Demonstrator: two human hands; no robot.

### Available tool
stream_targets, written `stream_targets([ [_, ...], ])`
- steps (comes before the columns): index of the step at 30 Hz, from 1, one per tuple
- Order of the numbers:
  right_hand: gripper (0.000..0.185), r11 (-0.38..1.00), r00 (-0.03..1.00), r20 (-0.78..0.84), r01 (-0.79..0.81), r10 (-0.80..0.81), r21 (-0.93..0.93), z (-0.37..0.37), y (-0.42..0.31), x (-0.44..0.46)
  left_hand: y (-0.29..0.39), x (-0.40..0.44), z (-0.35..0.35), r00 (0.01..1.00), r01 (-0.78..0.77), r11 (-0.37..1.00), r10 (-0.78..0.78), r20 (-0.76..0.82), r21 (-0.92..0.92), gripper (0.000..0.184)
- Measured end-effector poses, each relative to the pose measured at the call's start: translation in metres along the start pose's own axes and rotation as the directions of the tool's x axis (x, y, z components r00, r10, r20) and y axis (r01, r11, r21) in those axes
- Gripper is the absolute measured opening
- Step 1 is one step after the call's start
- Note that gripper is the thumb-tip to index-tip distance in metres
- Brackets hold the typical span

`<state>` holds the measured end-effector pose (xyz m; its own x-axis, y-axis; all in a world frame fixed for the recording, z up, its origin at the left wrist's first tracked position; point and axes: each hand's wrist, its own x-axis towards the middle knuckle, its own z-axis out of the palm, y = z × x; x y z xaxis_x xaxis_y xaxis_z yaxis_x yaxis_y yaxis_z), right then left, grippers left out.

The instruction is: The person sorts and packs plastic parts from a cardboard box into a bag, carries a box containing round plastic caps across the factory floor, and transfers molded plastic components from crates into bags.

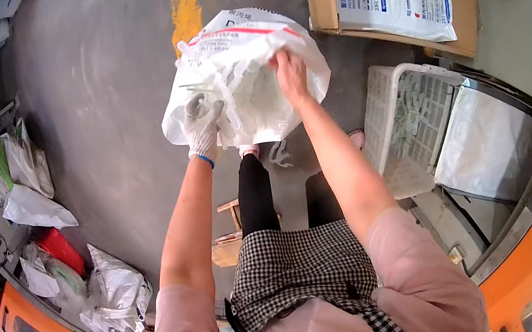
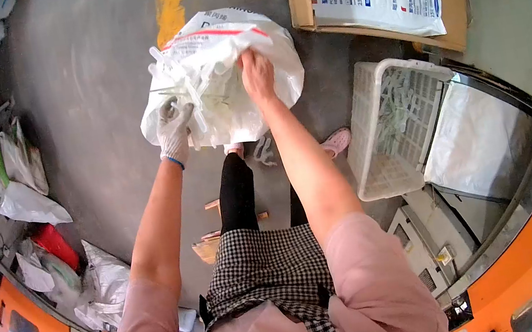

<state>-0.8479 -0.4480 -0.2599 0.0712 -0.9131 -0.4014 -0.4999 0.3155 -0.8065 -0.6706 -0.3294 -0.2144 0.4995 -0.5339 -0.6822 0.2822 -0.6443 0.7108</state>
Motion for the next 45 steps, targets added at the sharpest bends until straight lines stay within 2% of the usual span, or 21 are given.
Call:
stream_targets([
  [5, 0.038, 0.893, 0.985, 0.097, 0.087, -0.144, 0.442, 0.021, 0.021, 0.045, 0.016, 0.013, -0.001, 0.999, -0.019, 0.999, 0.018, -0.037, -0.025, 0.054],
  [7, 0.041, 0.895, 0.926, 0.272, 0.337, -0.26, -0.291, 0.017, 0.007, 0.037, 0.026, 0.016, -0.003, 0.999, -0.042, 0.998, 0.041, -0.03, -0.056, 0.055],
  [8, 0.052, 0.834, 0.895, 0.389, 0.378, -0.218, -0.403, 0.015, -0.005, 0.034, 0.029, 0.019, -0.003, 0.998, -0.042, 0.999, 0.041, -0.039, -0.018, 0.054],
  [11, 0.064, 0.706, 0.833, 0.553, 0.388, 0.006, -0.592, 0.024, -0.012, 0.044, 0.019, 0.032, -0.005, 0.998, -0.055, 0.976, 0.053, -0.015, -0.21, 0.052],
  [15, 0.075, 0.463, 0.792, 0.589, 0.588, -0.16, -0.664, 0.031, 0.042, 0.052, 0.02, 0.04, -0.01, 0.997, -0.069, 0.975, 0.062, -0.038, -0.209, 0.052],
  [17, 0.086, 0.388, 0.616, 0.754, 0.653, 0.23, -0.651, 0.011, 0.021, 0.049, 0.023, 0.039, -0.008, 0.999, -0.045, 0.971, 0.041, -0.019, -0.235, 0.051],
  [20, 0.098, 0.38, 0.549, 0.771, 0.671, 0.322, -0.636, -0.004, 0.034, 0.039, 0.033, 0.038, 0.0, 0.999, 0.029, 0.911, -0.04, -0.018, -0.412, 0.05],
  [22, 0.083, 0.313, 0.569, 0.767, 0.7, 0.299, -0.641, -0.014, 0.022, 0.018, 0.042, 0.037, 0.005, 0.997, 0.041, 0.918, -0.064, -0.047, -0.394, 0.05],
  [24, 0.046, 0.292, 0.418, 0.87, 0.825, 0.262, -0.484, -0.02, 0.026, 0.003, 0.046, 0.037, 0.008, 0.992, 0.059, 0.926, -0.095, -0.079, -0.373, 0.05],
  [26, 0.018, 0.497, 0.449, 0.891, 0.789, -0.065, -0.362, -0.059, -0.016, -0.04, 0.045, 0.037, 0.013, 0.997, -0.028, 0.91, -0.003, -0.073, -0.413, 0.049],
  [27, 0.019, 0.402, 0.356, 0.932, 0.865, -0.072, -0.3, -0.072, -0.032, -0.054, 0.046, 0.032, 0.018, 0.998, -0.03, 0.907, 0.001, -0.07, -0.42, 0.049],
  [28, 0.016, 0.329, 0.314, 0.878, 0.924, -0.36, -0.196, -0.094, -0.022, -0.07, 0.048, 0.024, 0.024, 0.99, -0.078, 0.921, 0.028, -0.135, -0.382, 0.048],
  [31, 0.016, 0.312, 0.245, 0.87, 0.943, -0.427, -0.112, -0.151, -0.041, -0.099, 0.06, -0.017, 0.044, 0.953, -0.185, 0.981, 0.165, -0.252, -0.055, 0.052],
  [35, 0.015, 0.306, 0.236, 0.844, 0.948, -0.482, -0.09, -0.176, -0.039, -0.123, 0.034, -0.032, 0.075, 0.979, -0.129, 0.97, 0.092, -0.18, -0.204, 0.055],
  [37, 0.015, 0.303, 0.197, 0.831, 0.952, -0.52, -0.036, -0.163, -0.024, -0.135, 0.014, -0.021, 0.098, 0.961, 0.032, 0.891, -0.152, -0.231, -0.453, 0.048],
  [39, 0.02, 0.363, 0.292, 0.815, 0.925, -0.501, -0.109, -0.139, -0.013, -0.143, -0.029, 0.008, 0.125, 0.972, 0.223, 0.811, -0.229, 0.059, -0.54, 0.042],
  [40, 0.022, 0.382, 0.323, 0.807, 0.915, -0.495, -0.132, -0.129, -0.026, -0.144, -0.024, -0.002, 0.138, 0.988, 0.143, 0.913, -0.157, -0.005, -0.381, 0.044],
  [41, 0.024, 0.429, 0.331, 0.916, 0.878, -0.228, -0.211, -0.125, -0.04, -0.142, -0.02, -0.007, 0.128, 0.986, 0.076, 0.996, -0.081, 0.148, 0.037, 0.056],
  [42, 0.026, 0.448, 0.31, 0.949, 0.842, 0.054, -0.3, -0.125, -0.053, -0.141, -0.007, -0.018, 0.117, 0.953, -0.167, 0.834, 0.001, 0.302, 0.526, 0.068],
  [43, 0.026, 0.447, 0.312, 0.949, 0.843, 0.049, -0.3, -0.13, -0.054, -0.142, 0.007, -0.028, 0.107, 0.894, -0.41, 0.543, 0.079, 0.441, 0.733, 0.081],
  [45, 0.023, 0.341, 0.449, 0.894, 0.842, -0.016, -0.417, -0.148, -0.051, -0.145, 0.023, -0.05, 0.079, 0.866, -0.412, 0.274, -0.178, 0.466, 0.869, 0.08],
])
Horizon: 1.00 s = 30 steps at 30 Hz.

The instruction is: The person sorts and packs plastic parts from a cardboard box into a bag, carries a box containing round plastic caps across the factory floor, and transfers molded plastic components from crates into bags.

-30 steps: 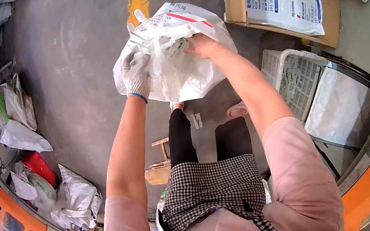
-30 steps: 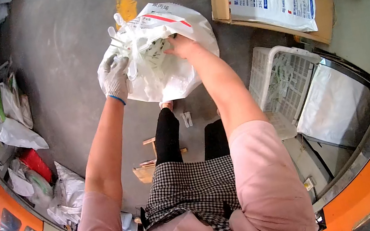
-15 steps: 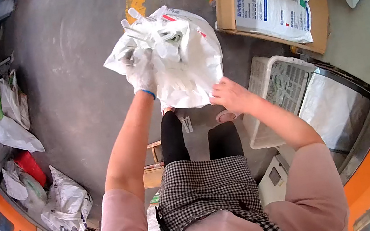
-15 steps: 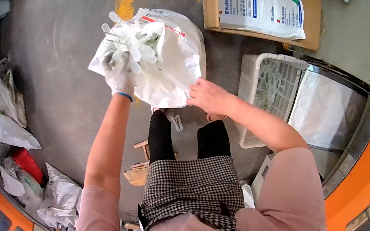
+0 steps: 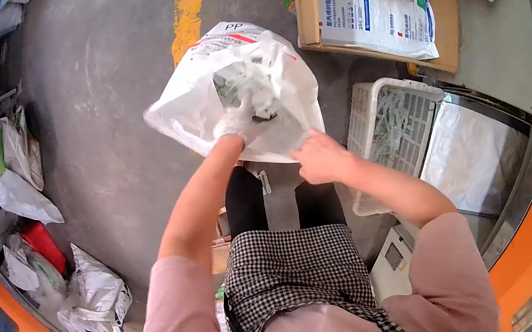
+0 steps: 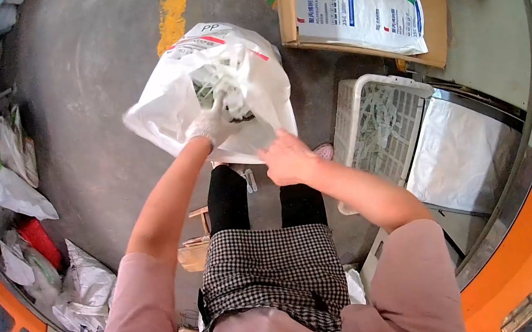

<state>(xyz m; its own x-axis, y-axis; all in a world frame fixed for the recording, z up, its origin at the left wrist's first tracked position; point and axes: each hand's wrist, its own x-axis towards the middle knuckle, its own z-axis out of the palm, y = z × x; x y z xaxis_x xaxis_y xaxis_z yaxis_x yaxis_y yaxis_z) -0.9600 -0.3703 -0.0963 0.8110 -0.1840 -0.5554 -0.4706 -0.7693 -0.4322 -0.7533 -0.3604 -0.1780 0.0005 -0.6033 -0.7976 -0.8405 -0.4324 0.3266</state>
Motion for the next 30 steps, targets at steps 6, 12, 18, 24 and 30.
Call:
stream_targets([
  [6, 0.052, 0.897, 0.902, 0.134, -0.426, 0.411, 0.118, -0.039, -0.007, 0.015, -0.036, -0.05, -0.047, 0.956, 0.217, 0.842, -0.082, -0.281, 0.494, 0.034],
  [12, 0.026, 0.837, 0.646, -0.707, -0.528, 0.288, -0.142, -0.051, 0.01, 0.06, -0.08, -0.011, -0.102, 0.56, 0.387, 0.849, 0.095, -0.823, 0.361, 0.03],
  [18, 0.024, 0.784, 0.363, -0.706, -0.414, 0.608, 0.462, -0.057, 0.083, 0.026, -0.105, 0.037, -0.154, 0.606, -0.256, 0.957, 0.052, -0.793, -0.133, 0.025],
  [24, 0.038, 0.653, 0.116, -0.663, 0.117, 0.739, 0.748, -0.028, 0.079, -0.021, -0.018, -0.034, -0.17, 0.709, -0.169, 0.977, 0.031, -0.704, -0.127, 0.048],
  [30, 0.028, -0.084, 0.06, 0.076, 0.143, 0.995, 0.986, 0.224, 0.033, -0.053, 0.051, -0.139, 0.041, 0.275, -0.778, 0.438, 0.882, -0.382, 0.45, 0.036],
])
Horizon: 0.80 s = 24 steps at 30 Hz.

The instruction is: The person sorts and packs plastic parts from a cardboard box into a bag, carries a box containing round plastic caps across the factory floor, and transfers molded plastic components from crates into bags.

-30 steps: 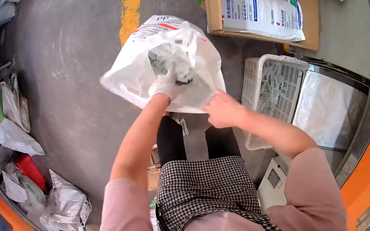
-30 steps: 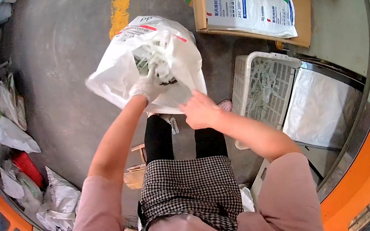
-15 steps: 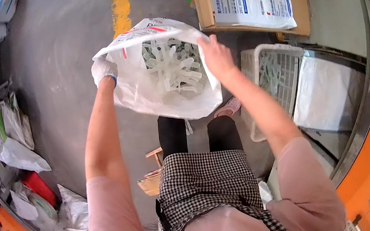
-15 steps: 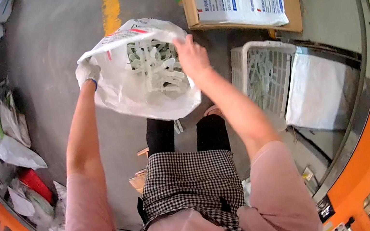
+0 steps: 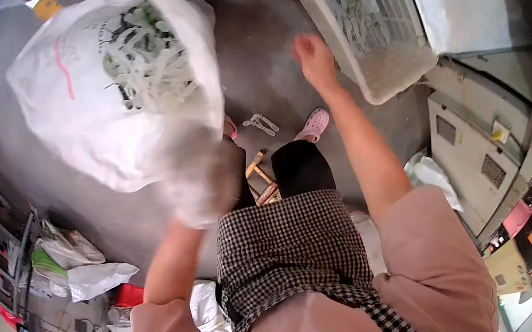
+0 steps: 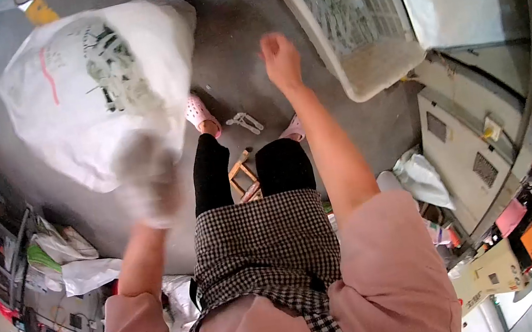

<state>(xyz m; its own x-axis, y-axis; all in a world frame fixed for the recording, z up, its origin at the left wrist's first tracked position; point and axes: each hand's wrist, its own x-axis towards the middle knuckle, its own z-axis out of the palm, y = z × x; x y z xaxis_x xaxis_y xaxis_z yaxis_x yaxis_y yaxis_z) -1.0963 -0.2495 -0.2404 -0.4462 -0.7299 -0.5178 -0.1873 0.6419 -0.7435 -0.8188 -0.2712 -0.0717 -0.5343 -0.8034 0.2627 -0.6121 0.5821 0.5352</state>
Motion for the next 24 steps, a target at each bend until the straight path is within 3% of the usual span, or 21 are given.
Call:
stream_targets([
  [1, 0.025, 0.995, 0.999, 0.028, -0.031, 0.034, -0.097, -0.006, 0.05, -0.015, 0.026, -0.019, 0.039, 0.973, -0.071, 0.964, 0.124, 0.193, -0.257, 0.032],
  [2, 0.022, 0.979, 0.996, 0.055, -0.06, 0.072, -0.195, -0.017, 0.093, -0.03, 0.046, -0.034, 0.09, 0.866, 0.064, 0.962, 0.078, 0.494, -0.265, 0.027],
  [4, 0.021, 0.977, 0.967, 0.146, -0.214, 0.211, 0.005, -0.035, 0.138, -0.069, 0.039, -0.099, 0.208, 0.529, 0.086, 0.995, -0.082, 0.845, 0.042, 0.034],
  [5, 0.022, 0.986, 0.974, 0.163, -0.143, 0.156, -0.089, -0.046, 0.159, -0.085, 0.013, -0.139, 0.271, 0.368, 0.067, 0.988, -0.157, 0.917, 0.142, 0.042],
  [7, 0.028, 0.949, 0.988, 0.156, 0.036, 0.014, -0.312, -0.072, 0.201, -0.102, -0.045, -0.203, 0.358, 0.161, 0.01, 0.926, -0.375, 0.913, 0.378, 0.058],
  [8, 0.032, 0.891, 0.989, 0.138, 0.117, -0.061, -0.439, -0.09, 0.228, -0.105, -0.064, -0.218, 0.393, 0.116, -0.012, 0.861, -0.504, 0.856, 0.509, 0.066],
  [9, 0.032, 0.886, 0.991, 0.113, 0.113, -0.069, -0.45, -0.106, 0.247, -0.107, -0.066, -0.208, 0.406, 0.122, 0.023, 0.812, -0.581, 0.805, 0.583, 0.056],
  [10, 0.038, 0.909, 0.998, -0.024, 0.038, -0.052, -0.414, -0.123, 0.267, -0.109, -0.066, -0.199, 0.417, 0.119, 0.062, 0.755, -0.655, 0.746, 0.653, 0.046],
  [11, 0.043, 0.929, 0.987, -0.156, -0.031, -0.029, -0.368, -0.141, 0.284, -0.105, -0.075, -0.203, 0.438, 0.006, 0.136, 0.743, -0.662, 0.749, 0.655, 0.06],
  [12, 0.043, 0.927, 0.985, -0.17, -0.034, -0.032, -0.374, -0.157, 0.295, -0.095, -0.088, -0.209, 0.456, -0.112, 0.205, 0.72, -0.656, 0.747, 0.663, 0.077],
  [14, 0.057, 0.837, 0.823, -0.483, -0.016, -0.3, -0.547, -0.184, 0.308, -0.08, -0.106, -0.232, 0.479, -0.121, 0.238, 0.724, -0.639, 0.76, 0.647, 0.057],
  [15, 0.057, 0.836, 0.818, -0.49, -0.02, -0.301, -0.548, -0.193, 0.318, -0.07, -0.11, -0.241, 0.488, -0.115, 0.235, 0.73, -0.635, 0.764, 0.642, 0.057],
  [17, 0.074, 0.969, 0.734, -0.673, -0.087, -0.093, -0.23, -0.209, 0.33, -0.038, -0.113, -0.256, 0.496, -0.073, 0.334, 0.708, -0.639, 0.766, 0.622, 0.034],
  [18, 0.074, 0.972, 0.73, -0.677, -0.083, -0.092, -0.221, -0.219, 0.34, -0.021, -0.11, -0.263, 0.496, -0.065, 0.329, 0.708, -0.644, 0.763, 0.625, 0.034],
  [20, 0.09, 0.991, 0.759, -0.649, -0.122, 0.056, -0.058, -0.235, 0.368, 0.012, -0.111, -0.274, 0.499, 0.088, 0.172, 0.858, -0.503, 0.86, 0.484, 0.023],
  [21, 0.09, 0.993, 0.755, -0.653, -0.115, 0.062, -0.039, -0.237, 0.374, 0.02, -0.127, -0.285, 0.506, 0.086, -0.25, 0.953, -0.155, 0.984, 0.172, 0.025],
  [22, 0.095, 0.979, 0.718, -0.673, -0.202, 0.174, 0.038, -0.238, 0.376, 0.027, -0.111, -0.255, 0.487, 0.093, -0.267, 0.946, -0.165, 0.982, 0.184, 0.025],
  [23, 0.1, 0.953, 0.674, -0.683, -0.281, 0.282, 0.115, -0.239, 0.375, 0.031, -0.091, -0.224, 0.465, 0.227, -0.075, 0.975, -0.186, 0.956, 0.207, 0.028],
  [24, 0.1, 0.954, 0.672, -0.684, -0.268, 0.284, 0.133, -0.24, 0.369, 0.03, -0.061, -0.183, 0.436, 0.351, 0.119, 0.974, -0.222, 0.91, 0.192, 0.031],
])
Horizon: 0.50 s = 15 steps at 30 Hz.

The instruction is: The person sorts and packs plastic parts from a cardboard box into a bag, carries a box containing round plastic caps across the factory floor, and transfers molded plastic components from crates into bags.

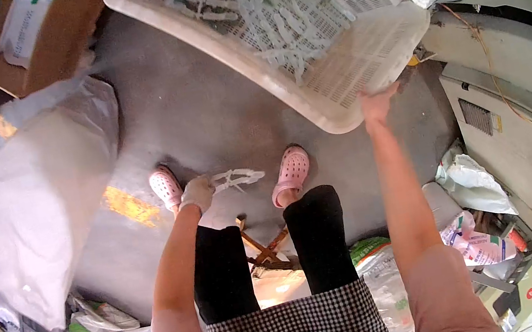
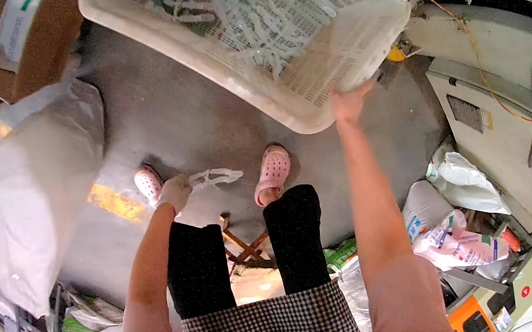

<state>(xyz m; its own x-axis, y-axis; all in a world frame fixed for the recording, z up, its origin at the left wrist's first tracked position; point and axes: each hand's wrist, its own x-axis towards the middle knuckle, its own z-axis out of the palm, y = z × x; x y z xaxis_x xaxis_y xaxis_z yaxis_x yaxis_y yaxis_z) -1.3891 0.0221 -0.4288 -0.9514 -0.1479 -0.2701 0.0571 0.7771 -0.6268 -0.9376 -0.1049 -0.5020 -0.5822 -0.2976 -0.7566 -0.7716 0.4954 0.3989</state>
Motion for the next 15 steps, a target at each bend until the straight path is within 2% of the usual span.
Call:
stream_targets([
  [1, 0.104, 0.995, 0.995, 0.058, -0.073, 0.077, -0.071, -0.004, -0.007, -0.006, 0.028, -0.022, -0.053, 0.99, 0.139, 0.923, -0.121, 0.074, -0.358, 0.031],
  [2, 0.107, 0.979, 0.981, 0.113, -0.139, 0.156, -0.148, -0.007, -0.013, -0.01, 0.052, -0.042, -0.103, 0.962, 0.273, 0.704, -0.203, 0.183, -0.656, 0.031],
  [4, 0.106, 0.98, 0.977, 0.135, -0.146, 0.164, -0.135, -0.009, -0.012, -0.013, 0.078, -0.067, -0.172, 0.968, 0.245, 0.56, -0.185, 0.169, -0.792, 0.028],
  [5, 0.105, 0.979, 0.974, 0.152, -0.147, 0.168, -0.142, -0.01, -0.01, -0.013, 0.097, -0.078, -0.207, 0.981, 0.191, 0.434, -0.118, 0.155, -0.881, 0.029],
  [6, 0.105, 0.98, 0.975, 0.149, -0.148, 0.167, -0.131, -0.012, -0.01, -0.012, 0.113, -0.081, -0.23, 0.982, 0.185, 0.443, -0.117, 0.148, -0.877, 0.029],
  [8, 0.101, 0.964, 0.931, 0.259, -0.234, 0.259, -0.126, -0.019, -0.015, -0.017, 0.138, -0.082, -0.261, 0.994, -0.001, 0.075, -0.108, -0.009, -0.997, 0.028],
  [9, 0.101, 0.965, 0.933, 0.252, -0.233, 0.257, -0.123, -0.023, -0.024, -0.021, 0.155, -0.074, -0.27, 0.988, -0.087, -0.106, -0.14, -0.071, -0.991, 0.026],
  [10, 0.097, 0.936, 0.968, 0.164, -0.128, 0.19, -0.329, -0.024, -0.035, -0.026, 0.17, -0.06, -0.279, 0.988, -0.095, -0.103, -0.13, -0.081, -0.99, 0.026],
  [11, 0.093, 0.846, 0.99, 0.092, -0.044, 0.11, -0.531, -0.024, -0.044, -0.031, 0.183, -0.045, -0.285, 0.963, -0.138, -0.122, -0.247, -0.105, -0.983, 0.03],
  [12, 0.093, 0.841, 0.99, 0.091, -0.044, 0.11, -0.539, -0.031, -0.056, -0.036, 0.194, -0.03, -0.287, 0.923, -0.177, -0.145, -0.369, -0.113, -0.973, 0.035],
  [13, 0.089, 0.847, 0.977, 0.193, 0.174, -0.086, -0.502, -0.038, -0.075, -0.04, 0.2, -0.01, -0.287, 0.916, -0.175, -0.195, -0.391, -0.087, -0.965, 0.034],
  [14, 0.086, 0.811, 0.918, 0.283, 0.382, -0.278, -0.443, -0.038, -0.09, -0.038, 0.201, 0.018, -0.285, 0.911, -0.174, -0.246, -0.409, -0.06, -0.954, 0.033],
  [15, 0.086, 0.804, 0.918, 0.285, 0.382, -0.276, -0.455, -0.027, -0.091, -0.033, 0.191, 0.058, -0.267, 0.92, -0.293, -0.202, -0.325, -0.218, -0.935, 0.032],
])
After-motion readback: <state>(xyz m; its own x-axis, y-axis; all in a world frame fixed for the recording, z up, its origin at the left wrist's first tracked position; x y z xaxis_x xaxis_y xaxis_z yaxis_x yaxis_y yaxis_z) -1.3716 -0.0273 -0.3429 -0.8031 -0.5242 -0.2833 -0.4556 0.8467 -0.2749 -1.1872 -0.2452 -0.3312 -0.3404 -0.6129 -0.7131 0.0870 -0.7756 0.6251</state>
